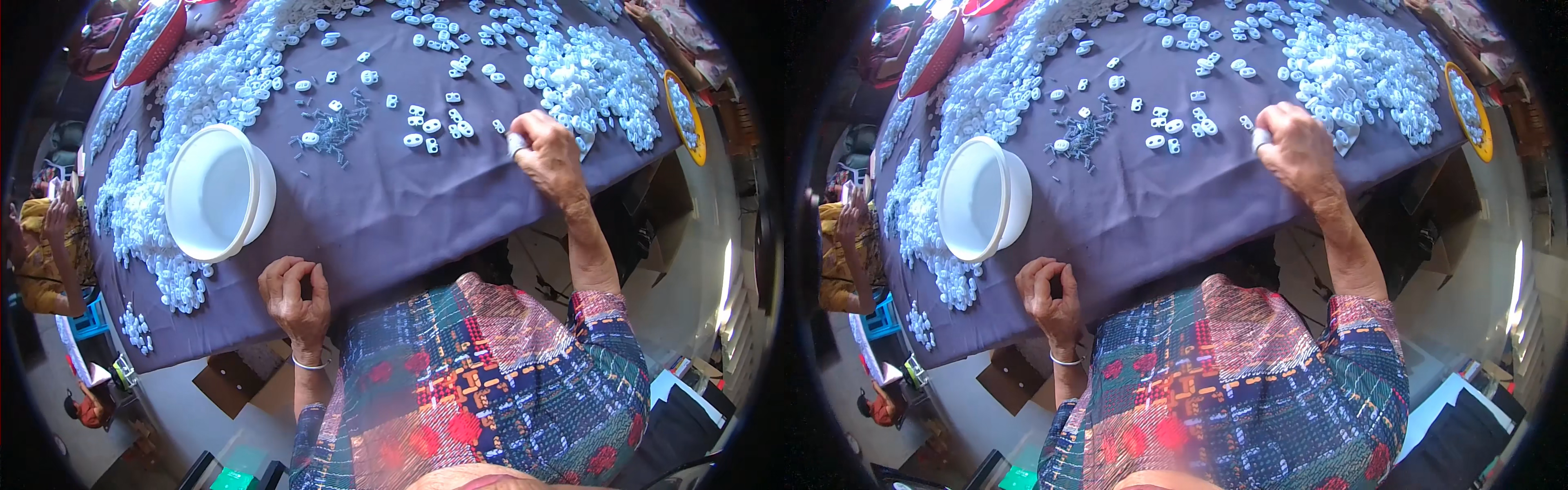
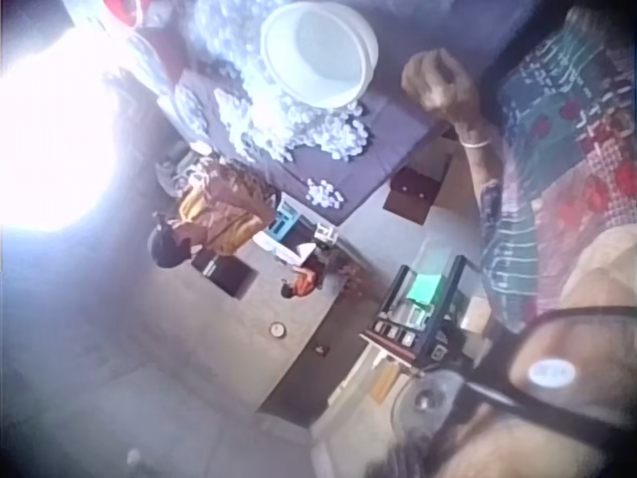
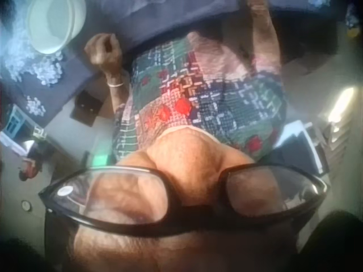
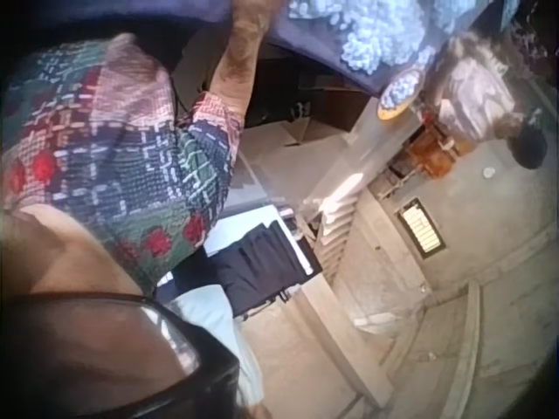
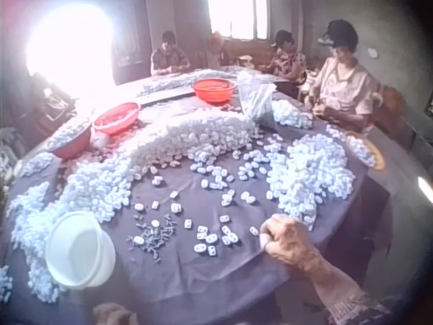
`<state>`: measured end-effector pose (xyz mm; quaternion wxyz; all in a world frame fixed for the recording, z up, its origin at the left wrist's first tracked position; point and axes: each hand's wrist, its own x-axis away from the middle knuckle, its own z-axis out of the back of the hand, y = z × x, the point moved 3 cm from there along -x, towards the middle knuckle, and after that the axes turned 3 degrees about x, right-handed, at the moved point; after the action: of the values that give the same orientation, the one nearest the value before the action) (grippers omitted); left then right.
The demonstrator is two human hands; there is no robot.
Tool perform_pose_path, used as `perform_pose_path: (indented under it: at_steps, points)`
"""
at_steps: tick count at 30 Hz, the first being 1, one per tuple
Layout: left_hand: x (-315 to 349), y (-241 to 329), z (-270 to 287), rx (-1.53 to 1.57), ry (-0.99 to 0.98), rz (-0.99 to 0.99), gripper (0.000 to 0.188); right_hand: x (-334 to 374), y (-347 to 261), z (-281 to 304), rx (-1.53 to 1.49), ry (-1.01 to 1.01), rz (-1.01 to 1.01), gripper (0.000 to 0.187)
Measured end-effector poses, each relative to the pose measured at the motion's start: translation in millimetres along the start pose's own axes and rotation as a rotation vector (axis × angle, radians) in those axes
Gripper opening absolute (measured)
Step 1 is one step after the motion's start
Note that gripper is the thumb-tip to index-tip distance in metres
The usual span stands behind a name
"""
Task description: The person empties a bowl of plastic parts into a cardboard box, puts protective finger covers onto their fingers, and assembles plastic cord locks with small springs by hand.
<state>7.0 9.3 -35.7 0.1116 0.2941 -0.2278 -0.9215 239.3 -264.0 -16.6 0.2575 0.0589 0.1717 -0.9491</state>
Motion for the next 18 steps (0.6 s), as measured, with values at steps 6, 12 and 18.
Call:
perform_pose_path:
  at_steps: [6,12,18]
  points:
    - [-2,-2,-1,-0.014,-0.002,0.003,0.014,-8,7,4,0.076,0.097,-0.041,0.009]
    - [0,-6,1,-0.034,0.039,-0.03,0.014,-27,1,-14,-0.103,-0.049,0.125,0.014]
    - [-3,0,3,0.017,0.072,-0.01,0.015,-20,6,3,-0.089,-0.138,0.263,0.011]
